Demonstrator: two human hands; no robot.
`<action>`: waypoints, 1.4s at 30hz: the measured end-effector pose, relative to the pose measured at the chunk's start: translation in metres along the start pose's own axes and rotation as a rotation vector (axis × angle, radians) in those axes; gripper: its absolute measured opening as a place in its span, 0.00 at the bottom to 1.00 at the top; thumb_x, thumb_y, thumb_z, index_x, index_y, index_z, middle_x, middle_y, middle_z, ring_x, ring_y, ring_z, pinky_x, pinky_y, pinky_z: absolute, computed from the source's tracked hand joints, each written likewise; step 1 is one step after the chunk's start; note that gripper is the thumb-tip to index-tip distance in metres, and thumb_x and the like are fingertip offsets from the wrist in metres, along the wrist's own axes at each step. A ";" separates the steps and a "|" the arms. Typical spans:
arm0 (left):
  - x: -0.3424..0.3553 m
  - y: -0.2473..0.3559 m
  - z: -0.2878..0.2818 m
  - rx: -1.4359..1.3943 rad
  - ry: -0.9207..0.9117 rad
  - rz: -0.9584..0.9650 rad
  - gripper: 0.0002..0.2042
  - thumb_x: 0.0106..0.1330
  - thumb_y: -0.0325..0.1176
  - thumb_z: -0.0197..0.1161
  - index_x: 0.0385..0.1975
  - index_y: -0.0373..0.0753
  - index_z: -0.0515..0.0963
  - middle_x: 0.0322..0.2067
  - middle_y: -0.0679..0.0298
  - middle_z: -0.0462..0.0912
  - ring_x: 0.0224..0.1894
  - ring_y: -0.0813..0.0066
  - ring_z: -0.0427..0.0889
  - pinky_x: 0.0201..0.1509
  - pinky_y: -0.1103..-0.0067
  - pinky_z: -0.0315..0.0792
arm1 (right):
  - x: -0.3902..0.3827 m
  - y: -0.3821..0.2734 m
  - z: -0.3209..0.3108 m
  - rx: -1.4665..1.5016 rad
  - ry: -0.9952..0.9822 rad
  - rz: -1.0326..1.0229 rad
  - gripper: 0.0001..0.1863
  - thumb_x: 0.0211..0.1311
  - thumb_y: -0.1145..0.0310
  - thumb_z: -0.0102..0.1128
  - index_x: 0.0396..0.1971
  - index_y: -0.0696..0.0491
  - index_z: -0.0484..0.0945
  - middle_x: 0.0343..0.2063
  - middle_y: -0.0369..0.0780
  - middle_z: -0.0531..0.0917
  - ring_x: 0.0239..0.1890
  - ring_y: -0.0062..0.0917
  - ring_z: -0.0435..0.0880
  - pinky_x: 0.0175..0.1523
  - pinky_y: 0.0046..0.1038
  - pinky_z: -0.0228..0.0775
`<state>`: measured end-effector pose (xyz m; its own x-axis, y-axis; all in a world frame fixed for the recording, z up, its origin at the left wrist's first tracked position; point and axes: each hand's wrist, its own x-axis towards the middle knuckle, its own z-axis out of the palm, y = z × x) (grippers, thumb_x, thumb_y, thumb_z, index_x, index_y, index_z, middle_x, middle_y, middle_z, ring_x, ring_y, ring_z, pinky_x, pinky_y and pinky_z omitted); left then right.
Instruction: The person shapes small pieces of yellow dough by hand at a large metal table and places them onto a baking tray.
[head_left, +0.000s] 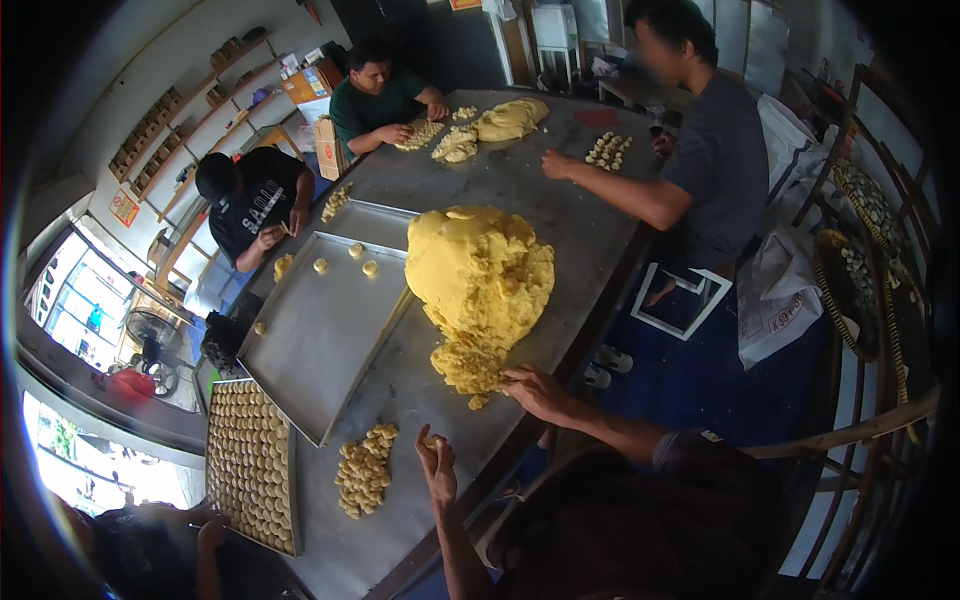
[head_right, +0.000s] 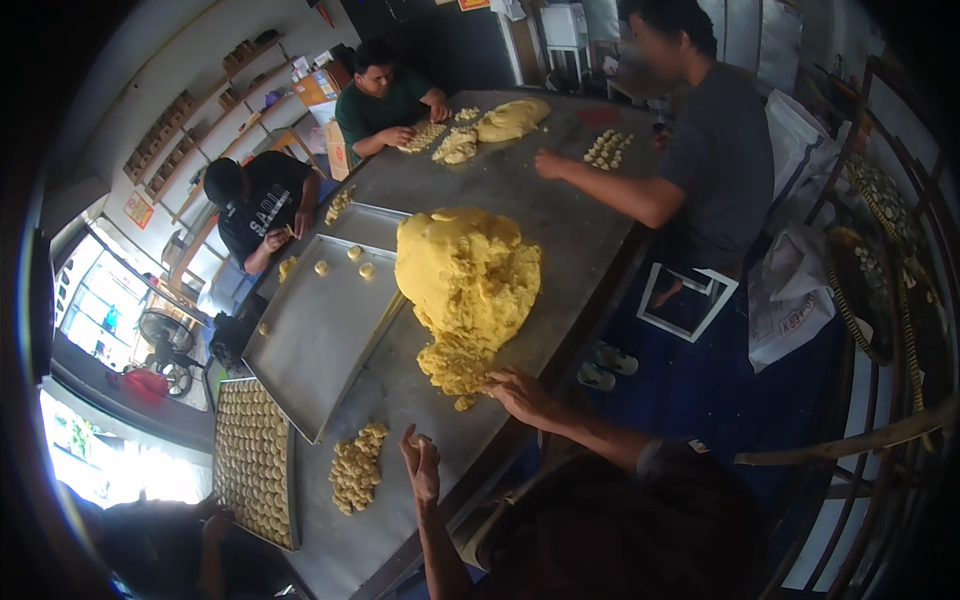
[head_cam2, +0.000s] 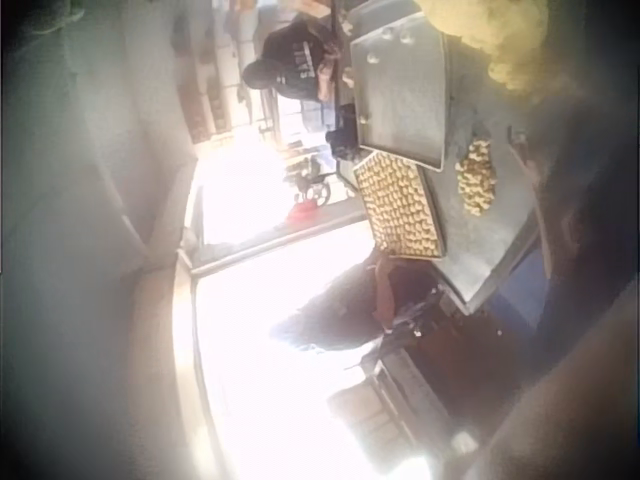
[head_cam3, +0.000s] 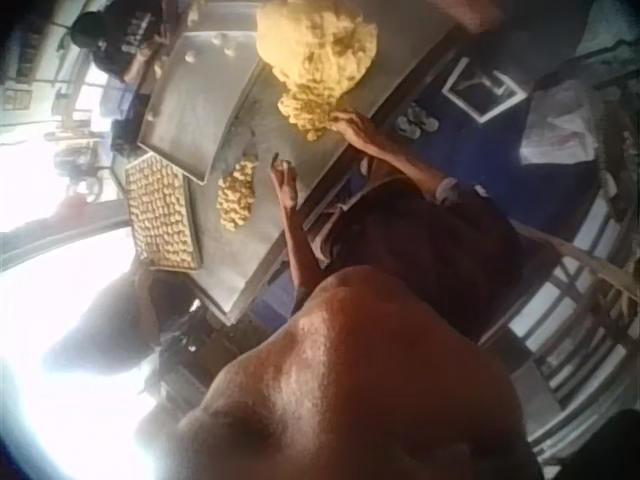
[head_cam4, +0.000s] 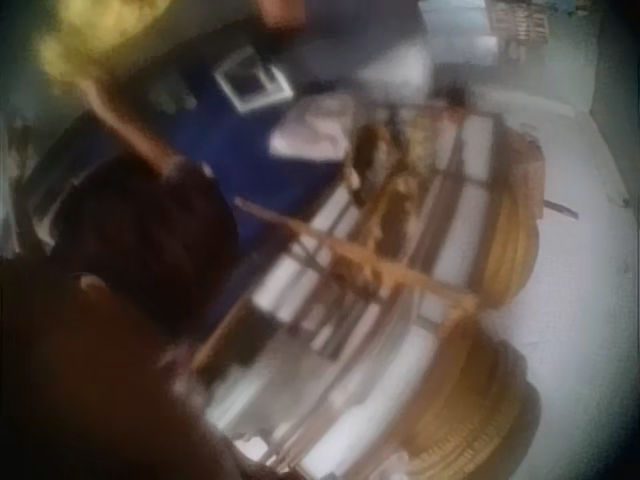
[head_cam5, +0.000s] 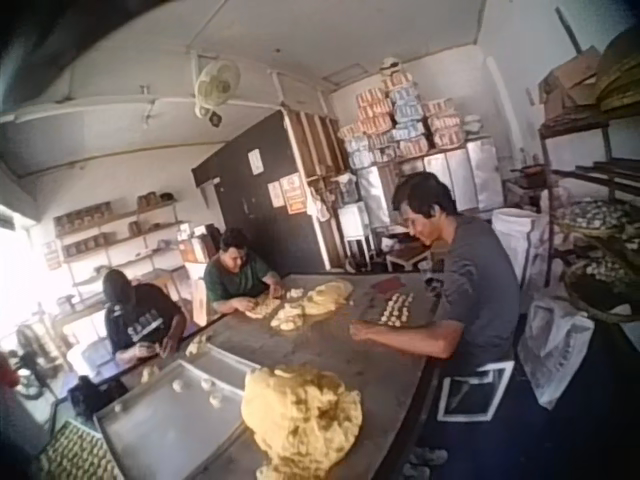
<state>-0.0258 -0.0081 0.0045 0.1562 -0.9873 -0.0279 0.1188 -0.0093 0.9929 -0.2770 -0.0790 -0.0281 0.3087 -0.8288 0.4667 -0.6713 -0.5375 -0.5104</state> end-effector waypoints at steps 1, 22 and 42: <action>-0.002 -0.004 -0.004 0.100 -0.022 0.025 0.16 0.76 0.45 0.46 0.42 0.38 0.72 0.33 0.69 0.72 0.29 0.83 0.69 0.32 0.85 0.66 | 0.002 -0.007 -0.009 0.064 0.007 -0.002 0.12 0.61 0.74 0.55 0.45 0.57 0.80 0.40 0.46 0.82 0.44 0.42 0.80 0.50 0.36 0.72; 0.044 0.030 -0.023 1.273 0.135 0.196 0.07 0.67 0.34 0.52 0.34 0.39 0.73 0.37 0.57 0.78 0.45 0.56 0.76 0.45 0.64 0.67 | 0.041 -0.042 0.018 -0.122 0.086 0.165 0.31 0.58 0.71 0.63 0.61 0.60 0.66 0.58 0.53 0.71 0.61 0.48 0.70 0.61 0.39 0.66; 0.052 0.029 -0.124 1.309 0.379 0.470 0.20 0.61 0.26 0.55 0.55 0.39 0.71 0.54 0.54 0.73 0.55 0.54 0.70 0.59 0.62 0.64 | 0.006 -0.042 -0.020 0.099 -0.177 0.142 0.19 0.61 0.78 0.56 0.53 0.62 0.73 0.49 0.53 0.76 0.51 0.47 0.76 0.54 0.36 0.70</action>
<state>0.1077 -0.0397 0.0170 0.1988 -0.8408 0.5035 -0.9516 -0.0428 0.3043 -0.2600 -0.0581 0.0104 0.3349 -0.9067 0.2563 -0.6498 -0.4192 -0.6341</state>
